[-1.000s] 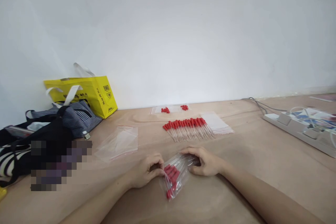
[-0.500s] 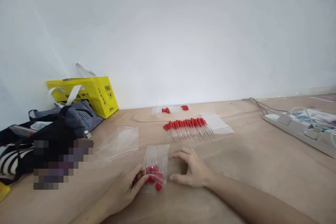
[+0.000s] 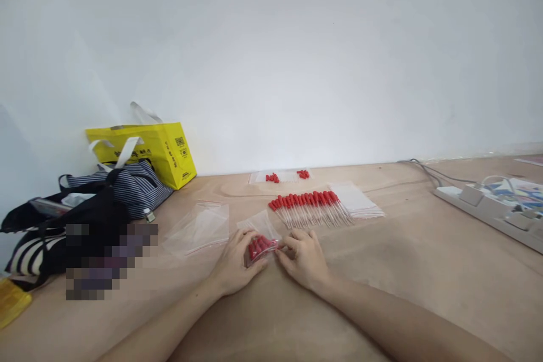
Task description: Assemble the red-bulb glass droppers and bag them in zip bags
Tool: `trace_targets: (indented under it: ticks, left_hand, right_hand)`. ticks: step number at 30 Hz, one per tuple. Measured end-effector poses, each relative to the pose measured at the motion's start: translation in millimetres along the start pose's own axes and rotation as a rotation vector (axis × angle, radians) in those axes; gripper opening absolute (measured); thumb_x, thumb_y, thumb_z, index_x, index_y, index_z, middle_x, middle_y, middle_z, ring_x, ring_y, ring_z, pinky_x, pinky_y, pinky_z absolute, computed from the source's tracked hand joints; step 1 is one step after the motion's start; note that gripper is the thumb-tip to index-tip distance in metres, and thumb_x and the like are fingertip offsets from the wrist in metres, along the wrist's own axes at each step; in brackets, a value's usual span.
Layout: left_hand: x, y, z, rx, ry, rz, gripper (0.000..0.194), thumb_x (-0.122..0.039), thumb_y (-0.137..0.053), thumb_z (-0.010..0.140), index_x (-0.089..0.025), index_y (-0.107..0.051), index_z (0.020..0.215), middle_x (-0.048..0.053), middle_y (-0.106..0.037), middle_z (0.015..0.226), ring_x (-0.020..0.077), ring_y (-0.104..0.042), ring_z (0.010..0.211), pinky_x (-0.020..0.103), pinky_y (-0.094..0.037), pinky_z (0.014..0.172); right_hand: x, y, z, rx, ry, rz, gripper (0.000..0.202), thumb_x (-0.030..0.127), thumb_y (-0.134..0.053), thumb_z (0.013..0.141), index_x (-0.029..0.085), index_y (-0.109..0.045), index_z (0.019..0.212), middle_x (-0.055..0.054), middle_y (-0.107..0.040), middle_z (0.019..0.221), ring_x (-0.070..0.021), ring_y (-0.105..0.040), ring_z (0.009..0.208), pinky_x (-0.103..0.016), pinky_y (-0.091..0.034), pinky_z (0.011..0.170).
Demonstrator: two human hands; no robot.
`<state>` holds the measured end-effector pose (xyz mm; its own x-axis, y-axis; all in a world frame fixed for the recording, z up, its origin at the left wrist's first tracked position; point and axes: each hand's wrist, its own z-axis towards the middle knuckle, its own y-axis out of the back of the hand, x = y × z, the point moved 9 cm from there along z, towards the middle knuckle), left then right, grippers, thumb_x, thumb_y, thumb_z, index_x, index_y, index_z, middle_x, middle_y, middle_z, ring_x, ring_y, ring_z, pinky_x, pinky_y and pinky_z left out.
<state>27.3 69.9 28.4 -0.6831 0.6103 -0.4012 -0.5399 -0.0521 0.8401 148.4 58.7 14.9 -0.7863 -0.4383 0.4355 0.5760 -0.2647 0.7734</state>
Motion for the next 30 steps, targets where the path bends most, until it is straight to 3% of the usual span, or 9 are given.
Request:
trace_targets:
  ticks: [5, 10, 16, 22, 27, 30]
  left_hand:
    - [-2, -7.0, -5, 0.017, -0.011, -0.04, 0.029, -0.021, -0.047, 0.077, -0.021, -0.047, 0.107, 0.006, -0.051, 0.108, 0.02, -0.048, 0.099, 0.033, -0.04, 0.086]
    - [-8, -2.4, -7, -0.09, 0.005, 0.036, 0.024, -0.012, -0.042, 0.075, -0.019, -0.051, 0.096, 0.006, -0.054, 0.096, 0.02, -0.051, 0.091, 0.033, -0.042, 0.08]
    - [-4, -3.3, -5, -0.095, 0.05, 0.102, 0.007, -0.015, -0.043, 0.072, -0.019, -0.048, 0.075, 0.003, -0.053, 0.077, 0.0182, -0.051, 0.074, 0.03, -0.043, 0.066]
    - [-2, -5.2, -4, -0.097, 0.035, 0.084, 0.008, -0.013, -0.043, 0.072, -0.019, -0.045, 0.076, 0.002, -0.051, 0.077, 0.0179, -0.051, 0.074, 0.03, -0.042, 0.066]
    - [-1, -4.7, -4, -0.101, 0.04, 0.069, 0.008, -0.012, -0.042, 0.071, -0.019, -0.044, 0.075, 0.002, -0.051, 0.076, 0.0177, -0.05, 0.073, 0.03, -0.042, 0.066]
    - [0, -4.9, -4, -0.093, 0.054, 0.071, 0.009, -0.011, -0.042, 0.069, -0.019, -0.044, 0.073, 0.002, -0.051, 0.076, 0.0182, -0.05, 0.074, 0.032, -0.042, 0.067]
  right_hand:
    - [2, -1, 0, -0.046, -0.014, -0.095, 0.017, 0.033, -0.052, 0.077, 0.022, -0.06, 0.067, -0.002, -0.057, 0.072, -0.0184, -0.049, 0.076, -0.035, -0.022, 0.071]
    - [5, -3, 0, -0.034, 0.002, -0.165, 0.02, 0.034, -0.051, 0.077, 0.021, -0.062, 0.067, -0.005, -0.059, 0.073, -0.0197, -0.047, 0.076, -0.036, -0.02, 0.07]
    - [3, 1, 4, -0.08, -0.052, -0.251, 0.021, 0.034, -0.05, 0.078, 0.023, -0.064, 0.069, -0.004, -0.062, 0.072, -0.0189, -0.047, 0.077, -0.034, -0.019, 0.068]
    - [-3, -4, 14, -0.097, -0.144, -0.252, 0.021, 0.029, -0.05, 0.078, 0.021, -0.064, 0.064, -0.003, -0.063, 0.067, -0.0175, -0.05, 0.071, -0.033, -0.019, 0.067]
    - [1, 0, 15, -0.176, -0.069, -0.181, 0.016, 0.024, -0.051, 0.079, 0.022, -0.062, 0.067, -0.002, -0.061, 0.067, -0.017, -0.05, 0.072, -0.032, -0.023, 0.066]
    - [-1, 0, 17, -0.221, -0.019, -0.113, 0.01, 0.02, -0.057, 0.074, 0.021, -0.062, 0.067, -0.004, -0.06, 0.08, -0.0173, -0.05, 0.075, -0.031, -0.029, 0.067]
